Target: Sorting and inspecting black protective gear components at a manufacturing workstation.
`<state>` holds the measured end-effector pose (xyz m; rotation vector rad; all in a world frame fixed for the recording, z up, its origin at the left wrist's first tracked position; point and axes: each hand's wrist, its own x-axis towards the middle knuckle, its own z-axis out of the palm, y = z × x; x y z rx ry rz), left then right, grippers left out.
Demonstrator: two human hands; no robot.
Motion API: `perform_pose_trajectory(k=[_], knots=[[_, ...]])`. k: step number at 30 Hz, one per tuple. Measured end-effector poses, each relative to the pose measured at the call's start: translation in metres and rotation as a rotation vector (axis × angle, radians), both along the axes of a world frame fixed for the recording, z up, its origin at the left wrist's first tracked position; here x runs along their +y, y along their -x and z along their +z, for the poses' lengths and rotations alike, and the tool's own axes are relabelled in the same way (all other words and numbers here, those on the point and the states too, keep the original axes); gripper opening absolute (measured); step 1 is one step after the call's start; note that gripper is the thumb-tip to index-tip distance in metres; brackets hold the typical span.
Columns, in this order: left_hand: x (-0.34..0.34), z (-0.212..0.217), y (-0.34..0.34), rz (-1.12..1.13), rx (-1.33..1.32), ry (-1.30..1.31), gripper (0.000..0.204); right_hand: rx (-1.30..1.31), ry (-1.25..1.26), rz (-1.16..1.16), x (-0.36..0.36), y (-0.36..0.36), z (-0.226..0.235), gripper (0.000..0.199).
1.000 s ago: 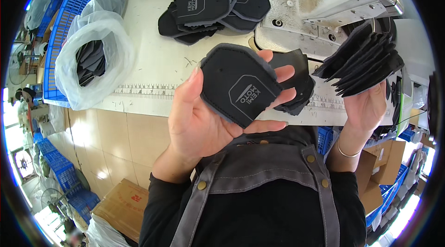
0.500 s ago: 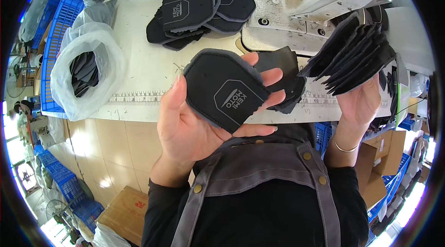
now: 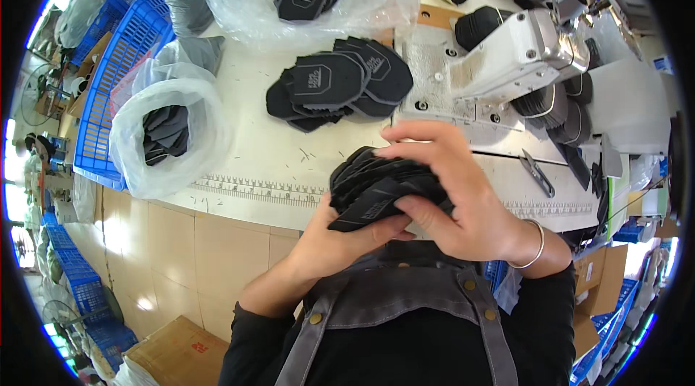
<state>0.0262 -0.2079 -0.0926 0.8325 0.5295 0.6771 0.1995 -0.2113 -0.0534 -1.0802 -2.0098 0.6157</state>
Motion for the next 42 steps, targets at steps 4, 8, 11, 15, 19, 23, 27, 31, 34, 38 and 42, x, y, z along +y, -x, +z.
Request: perform_pose_trajectory(k=[4, 8, 11, 15, 19, 23, 27, 31, 34, 38, 42], knots=[[0.007, 0.001, 0.013, 0.163, 0.02, -0.062, 0.035, 0.16, 0.287, 0.181, 0.021, 0.018, 0.004, 0.042], [0.02, 0.006, 0.02, 0.472, -0.043, -0.092, 0.049, 0.359, 0.336, -0.051, 0.079, 0.036, 0.014, 0.041], [0.025, 0.01, 0.018, 0.509, 0.073, -0.253, 0.044, 0.752, 0.422, -0.275, 0.164, 0.027, 0.009, 0.048], [0.034, -0.004, 0.036, 0.504, 0.109, -0.3, 0.038, 0.417, 0.354, -0.435, 0.166, 0.024, -0.016, 0.058], [0.048, -0.015, 0.054, 0.633, 0.247, -0.39, 0.033, 0.173, 0.253, -0.161, 0.124, -0.001, -0.012, 0.033], [0.078, -0.015, 0.053, 0.621, 0.687, -0.727, 0.041, -0.233, 0.119, -0.205, 0.116, -0.01, -0.026, 0.028], [0.092, -0.015, 0.042, 0.533, 0.892, -0.886, 0.052, -0.34, -0.285, -0.111, 0.124, 0.005, -0.039, 0.034], [0.095, -0.026, 0.037, 0.497, 0.941, -1.019, 0.061, -0.358, -0.21, 0.031, 0.135, 0.022, -0.036, 0.04], [0.094, -0.035, 0.037, 0.522, 0.943, -0.982, 0.064, -0.41, -0.422, 0.116, 0.137, 0.03, -0.035, 0.043], [0.095, -0.03, 0.038, 0.515, 0.886, -0.979, 0.068, -0.158, -0.192, 0.167, 0.138, 0.028, -0.023, 0.036], [0.101, -0.033, 0.043, 0.559, 0.856, -0.883, 0.076, 0.379, 0.179, -0.094, 0.131, 0.001, -0.002, 0.033]])
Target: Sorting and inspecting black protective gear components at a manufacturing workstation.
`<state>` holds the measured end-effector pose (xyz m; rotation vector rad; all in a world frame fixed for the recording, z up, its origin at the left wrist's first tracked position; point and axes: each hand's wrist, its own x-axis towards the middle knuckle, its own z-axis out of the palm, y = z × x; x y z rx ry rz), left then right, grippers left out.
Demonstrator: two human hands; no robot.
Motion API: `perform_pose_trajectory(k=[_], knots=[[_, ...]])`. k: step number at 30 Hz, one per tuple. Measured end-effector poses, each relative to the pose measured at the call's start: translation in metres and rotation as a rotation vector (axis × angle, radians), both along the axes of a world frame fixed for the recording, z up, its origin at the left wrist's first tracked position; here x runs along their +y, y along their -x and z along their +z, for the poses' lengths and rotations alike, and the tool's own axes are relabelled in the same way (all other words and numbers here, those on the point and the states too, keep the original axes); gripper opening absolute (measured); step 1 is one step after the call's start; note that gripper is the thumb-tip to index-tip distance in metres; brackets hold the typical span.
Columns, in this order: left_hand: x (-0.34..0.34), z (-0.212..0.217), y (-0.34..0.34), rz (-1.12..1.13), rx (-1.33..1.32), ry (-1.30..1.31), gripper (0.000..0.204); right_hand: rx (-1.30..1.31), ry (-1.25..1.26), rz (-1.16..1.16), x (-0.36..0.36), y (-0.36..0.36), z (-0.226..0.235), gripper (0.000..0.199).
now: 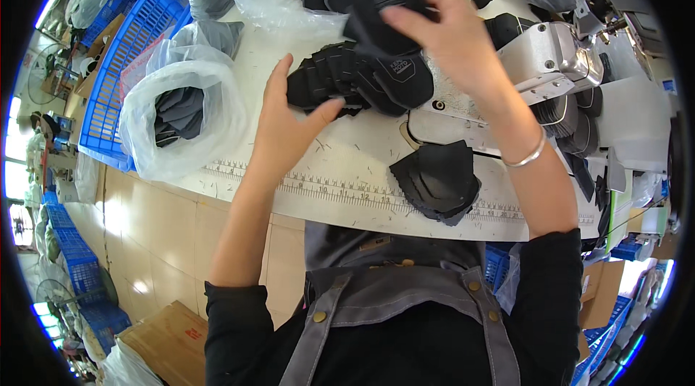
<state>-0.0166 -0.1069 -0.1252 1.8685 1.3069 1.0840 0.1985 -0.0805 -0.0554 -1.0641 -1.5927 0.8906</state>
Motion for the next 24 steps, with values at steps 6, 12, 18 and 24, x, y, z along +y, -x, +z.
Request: perform_pose_trajectory(k=[6, 12, 18, 24], knots=[[0.004, 0.009, -0.001, 0.007, -0.615, 0.35, 0.065, -0.225, 0.148, -0.094, -0.009, -0.019, -0.034, 0.037], [0.01, 0.007, -0.008, 0.009, -0.689, 0.406, 0.062, -0.616, 0.075, 0.082, -0.007, 0.003, -0.045, 0.034], [0.017, 0.005, -0.007, -0.042, -0.618, 0.38, 0.079, -0.575, -0.01, 0.258, 0.015, 0.012, -0.044, 0.062], [0.009, 0.007, -0.008, -0.192, -0.361, 0.116, 0.077, -0.624, 0.265, 0.486, 0.02, 0.019, -0.016, 0.082]])
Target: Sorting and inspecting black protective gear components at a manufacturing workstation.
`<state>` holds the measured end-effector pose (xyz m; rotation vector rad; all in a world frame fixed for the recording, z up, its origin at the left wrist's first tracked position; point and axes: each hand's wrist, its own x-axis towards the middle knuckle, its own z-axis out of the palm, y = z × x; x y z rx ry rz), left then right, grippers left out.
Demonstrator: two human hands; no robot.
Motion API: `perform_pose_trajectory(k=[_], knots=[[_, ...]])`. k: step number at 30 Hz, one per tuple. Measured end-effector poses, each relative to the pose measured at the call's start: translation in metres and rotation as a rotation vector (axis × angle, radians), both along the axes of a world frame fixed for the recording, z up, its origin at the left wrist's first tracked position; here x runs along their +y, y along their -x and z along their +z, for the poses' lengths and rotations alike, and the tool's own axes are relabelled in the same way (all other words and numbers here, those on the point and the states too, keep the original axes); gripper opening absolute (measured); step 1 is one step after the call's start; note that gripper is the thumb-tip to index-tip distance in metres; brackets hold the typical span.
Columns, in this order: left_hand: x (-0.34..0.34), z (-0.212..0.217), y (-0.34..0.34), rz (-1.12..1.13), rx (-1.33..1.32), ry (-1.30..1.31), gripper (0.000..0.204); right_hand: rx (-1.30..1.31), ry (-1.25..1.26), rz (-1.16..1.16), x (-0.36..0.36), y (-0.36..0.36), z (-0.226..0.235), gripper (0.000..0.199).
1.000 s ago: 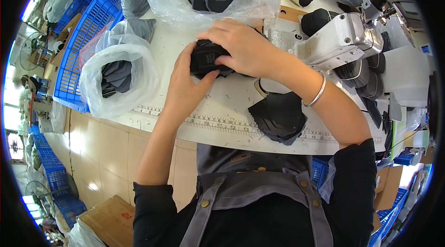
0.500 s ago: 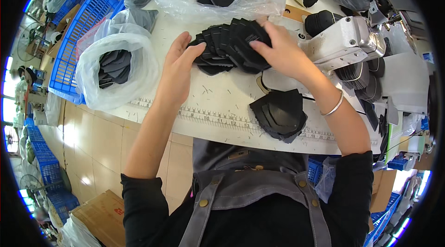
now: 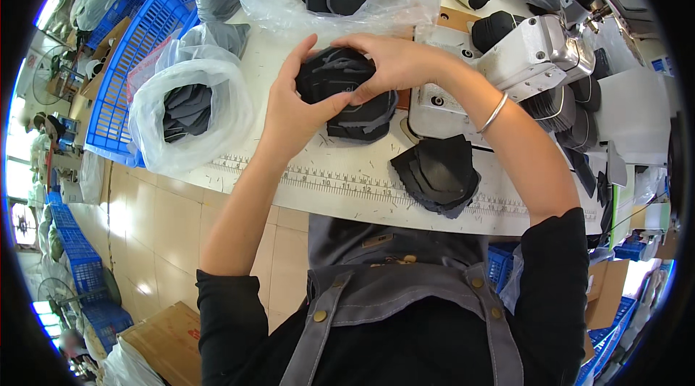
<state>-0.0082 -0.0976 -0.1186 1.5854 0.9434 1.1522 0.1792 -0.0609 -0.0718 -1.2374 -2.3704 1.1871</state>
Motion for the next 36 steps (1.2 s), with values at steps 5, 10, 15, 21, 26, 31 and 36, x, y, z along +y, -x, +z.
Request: perform_pose_trajectory(k=[5, 10, 15, 21, 26, 31, 36], knots=[[-0.012, -0.001, -0.002, -0.004, 0.073, -0.202, 0.075, -0.019, -0.176, 0.024, -0.004, -0.002, -0.009, 0.084], [-0.038, 0.004, 0.007, 0.001, 0.064, -0.29, 0.091, 0.125, -0.298, 0.057, -0.047, 0.01, 0.001, 0.069], [-0.055, 0.002, 0.009, -0.099, 0.045, -0.15, 0.108, 0.188, -0.619, 0.063, -0.073, 0.009, -0.013, 0.073], [-0.062, -0.007, -0.003, -0.063, 0.18, -0.195, 0.119, 0.299, -0.508, 0.112, -0.075, 0.001, -0.021, 0.083], [-0.055, -0.009, -0.003, -0.1, 0.3, -0.235, 0.119, 0.252, -0.311, 0.094, -0.073, 0.0, -0.023, 0.083], [-0.064, -0.004, -0.007, 0.064, -0.01, -0.173, 0.119, 0.296, -0.156, -0.046, -0.081, -0.003, -0.002, 0.06], [-0.077, 0.003, -0.006, -0.331, -0.586, 0.242, 0.123, 0.959, 0.682, -0.227, -0.101, 0.002, 0.004, 0.05]])
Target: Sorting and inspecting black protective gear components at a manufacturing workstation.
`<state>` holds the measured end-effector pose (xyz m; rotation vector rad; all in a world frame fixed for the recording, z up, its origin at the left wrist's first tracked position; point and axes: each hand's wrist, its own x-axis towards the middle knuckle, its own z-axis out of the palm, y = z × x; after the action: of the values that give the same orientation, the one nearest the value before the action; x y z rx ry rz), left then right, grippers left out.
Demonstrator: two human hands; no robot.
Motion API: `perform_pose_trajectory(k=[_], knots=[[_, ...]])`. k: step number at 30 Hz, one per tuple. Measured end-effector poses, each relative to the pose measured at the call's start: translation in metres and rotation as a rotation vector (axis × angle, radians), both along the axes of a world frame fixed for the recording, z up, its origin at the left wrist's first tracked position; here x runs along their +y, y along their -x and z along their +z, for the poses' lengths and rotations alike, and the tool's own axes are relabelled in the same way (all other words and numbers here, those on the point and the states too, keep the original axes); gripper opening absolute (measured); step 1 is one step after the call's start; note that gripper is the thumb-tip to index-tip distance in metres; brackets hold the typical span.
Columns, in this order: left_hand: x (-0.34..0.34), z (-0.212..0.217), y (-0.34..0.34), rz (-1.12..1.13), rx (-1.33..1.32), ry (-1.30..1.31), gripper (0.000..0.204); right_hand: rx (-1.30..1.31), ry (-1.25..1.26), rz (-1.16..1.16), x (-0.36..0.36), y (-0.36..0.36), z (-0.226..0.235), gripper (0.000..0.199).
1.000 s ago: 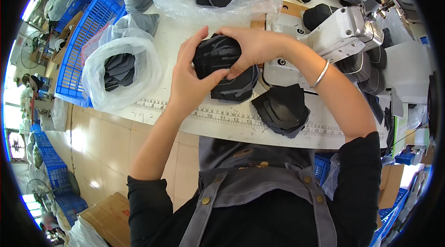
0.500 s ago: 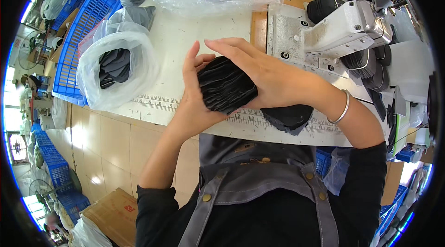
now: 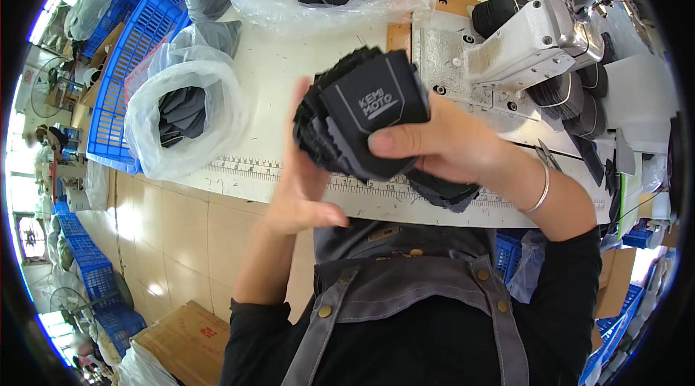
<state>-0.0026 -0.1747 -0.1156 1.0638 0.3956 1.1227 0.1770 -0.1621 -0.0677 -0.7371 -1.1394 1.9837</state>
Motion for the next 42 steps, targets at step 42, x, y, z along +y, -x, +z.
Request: perform_pose_trajectory(k=[42], knots=[[-0.028, 0.012, -0.034, -0.187, -0.204, 0.217, 0.112, -0.15, -0.068, 0.007, -0.049, -0.016, -0.003, 0.065]])
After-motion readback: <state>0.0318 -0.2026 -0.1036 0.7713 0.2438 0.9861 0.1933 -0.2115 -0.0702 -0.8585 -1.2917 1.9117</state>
